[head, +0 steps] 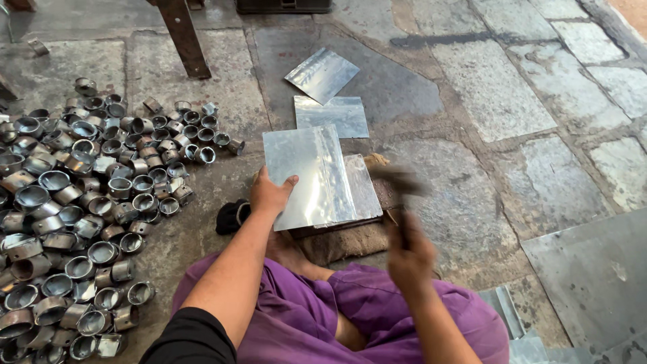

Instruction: The person sits on the floor and repeatedly hammers a rectangular metal sheet placed on a wooden block. They hold the sheet with their left hand and strike it with a hammer in their right hand, occasionally repositioning the sheet.

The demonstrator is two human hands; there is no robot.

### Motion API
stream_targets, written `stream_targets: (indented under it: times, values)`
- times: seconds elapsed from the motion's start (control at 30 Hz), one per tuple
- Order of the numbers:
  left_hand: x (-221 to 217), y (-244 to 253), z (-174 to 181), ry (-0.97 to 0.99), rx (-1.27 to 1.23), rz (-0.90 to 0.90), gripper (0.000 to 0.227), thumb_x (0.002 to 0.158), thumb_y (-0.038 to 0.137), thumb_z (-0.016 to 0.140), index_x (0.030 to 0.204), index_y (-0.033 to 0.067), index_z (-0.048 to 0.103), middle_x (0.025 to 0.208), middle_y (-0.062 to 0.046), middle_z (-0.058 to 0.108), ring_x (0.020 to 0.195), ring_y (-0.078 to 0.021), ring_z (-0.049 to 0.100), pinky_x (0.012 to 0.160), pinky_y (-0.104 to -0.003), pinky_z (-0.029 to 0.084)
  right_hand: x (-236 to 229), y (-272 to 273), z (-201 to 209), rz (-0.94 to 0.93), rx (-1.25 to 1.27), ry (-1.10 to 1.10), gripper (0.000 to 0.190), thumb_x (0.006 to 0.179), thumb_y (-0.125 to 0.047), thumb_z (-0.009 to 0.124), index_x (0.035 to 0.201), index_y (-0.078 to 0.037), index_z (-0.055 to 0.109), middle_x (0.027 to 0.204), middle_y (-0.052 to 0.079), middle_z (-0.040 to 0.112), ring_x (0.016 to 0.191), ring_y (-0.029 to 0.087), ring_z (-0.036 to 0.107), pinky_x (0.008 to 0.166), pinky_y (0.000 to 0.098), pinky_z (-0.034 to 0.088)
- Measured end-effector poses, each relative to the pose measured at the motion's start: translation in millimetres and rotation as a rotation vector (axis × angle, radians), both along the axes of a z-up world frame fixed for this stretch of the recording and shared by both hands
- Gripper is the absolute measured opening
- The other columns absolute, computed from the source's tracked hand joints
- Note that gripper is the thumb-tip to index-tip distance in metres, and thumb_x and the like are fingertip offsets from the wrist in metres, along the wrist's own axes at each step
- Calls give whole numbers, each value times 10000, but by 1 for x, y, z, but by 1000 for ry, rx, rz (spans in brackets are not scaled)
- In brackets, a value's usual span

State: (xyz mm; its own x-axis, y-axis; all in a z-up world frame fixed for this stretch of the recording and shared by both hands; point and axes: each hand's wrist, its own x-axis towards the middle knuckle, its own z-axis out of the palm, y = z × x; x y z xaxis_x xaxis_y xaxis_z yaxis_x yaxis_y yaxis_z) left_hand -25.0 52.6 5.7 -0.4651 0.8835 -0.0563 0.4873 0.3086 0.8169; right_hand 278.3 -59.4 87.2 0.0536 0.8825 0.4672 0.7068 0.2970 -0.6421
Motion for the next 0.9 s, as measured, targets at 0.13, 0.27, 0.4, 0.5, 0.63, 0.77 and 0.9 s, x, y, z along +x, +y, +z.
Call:
stream_targets:
  times: [0.13, 0.27, 0.4, 0.5, 0.63, 0.77, 0.9]
  values:
    - [-1, 1, 6, 2, -29, -18, 818, 777, 497, 843, 1338, -18, 545, 1315, -235, 617, 1183, -406, 630, 970, -469, 524, -9, 12, 4, 125, -109, -8, 355, 933, -182, 749, 1248, -23, 701, 823, 131, 700, 679, 116, 698, 602, 287, 529]
    - [3, -9, 2, 16, 1, -22, 831, 779, 493, 851, 1340, -32, 536, 1325, -241, 606, 1189, -408, 622, 972, -464, 521, -7, -5, 50, 11, -111, 137, 401, 941, -193, 727, 1319, -71, 679, 715, 106, 679, 589, 139, 602, 524, 301, 477]
    - [2, -8, 5, -17, 1, -27, 813, 779, 476, 833, 1348, -24, 538, 1325, -230, 611, 1186, -398, 633, 972, -456, 528, -5, -11, 40, 97, 161, 257, 321, 1015, -192, 685, 1305, -58, 649, 841, 95, 695, 707, 100, 650, 616, 272, 527]
    - [2, -7, 3, 7, 21, -27, 855, 777, 480, 844, 1370, -39, 513, 1342, -239, 589, 1186, -410, 623, 966, -459, 523, -15, 2, 0, 142, 18, 129, 312, 987, -139, 680, 1287, -53, 684, 854, 127, 680, 707, 133, 635, 622, 293, 521]
    - [0, -4, -4, 40, 10, -45, 834, 790, 493, 836, 1372, -21, 533, 1352, -227, 603, 1200, -406, 628, 984, -459, 522, -15, 11, -6, 172, -47, -41, 365, 935, -134, 770, 1277, -36, 690, 908, 148, 717, 798, 131, 685, 646, 308, 538]
    - [2, -8, -12, 87, 74, -46, 877, 767, 479, 865, 1380, -32, 502, 1382, -236, 558, 1197, -417, 608, 970, -461, 516, -2, -3, 40, 71, 3, 180, 402, 943, -148, 725, 1330, -62, 659, 739, 66, 671, 570, 135, 597, 478, 320, 475]
    - [2, -13, -2, 39, 45, -77, 820, 787, 466, 837, 1392, 7, 526, 1377, -205, 589, 1198, -395, 633, 987, -454, 525, 8, -12, 49, 32, 189, 381, 298, 1020, -152, 679, 1299, -49, 659, 747, 57, 646, 593, 115, 593, 505, 303, 474]
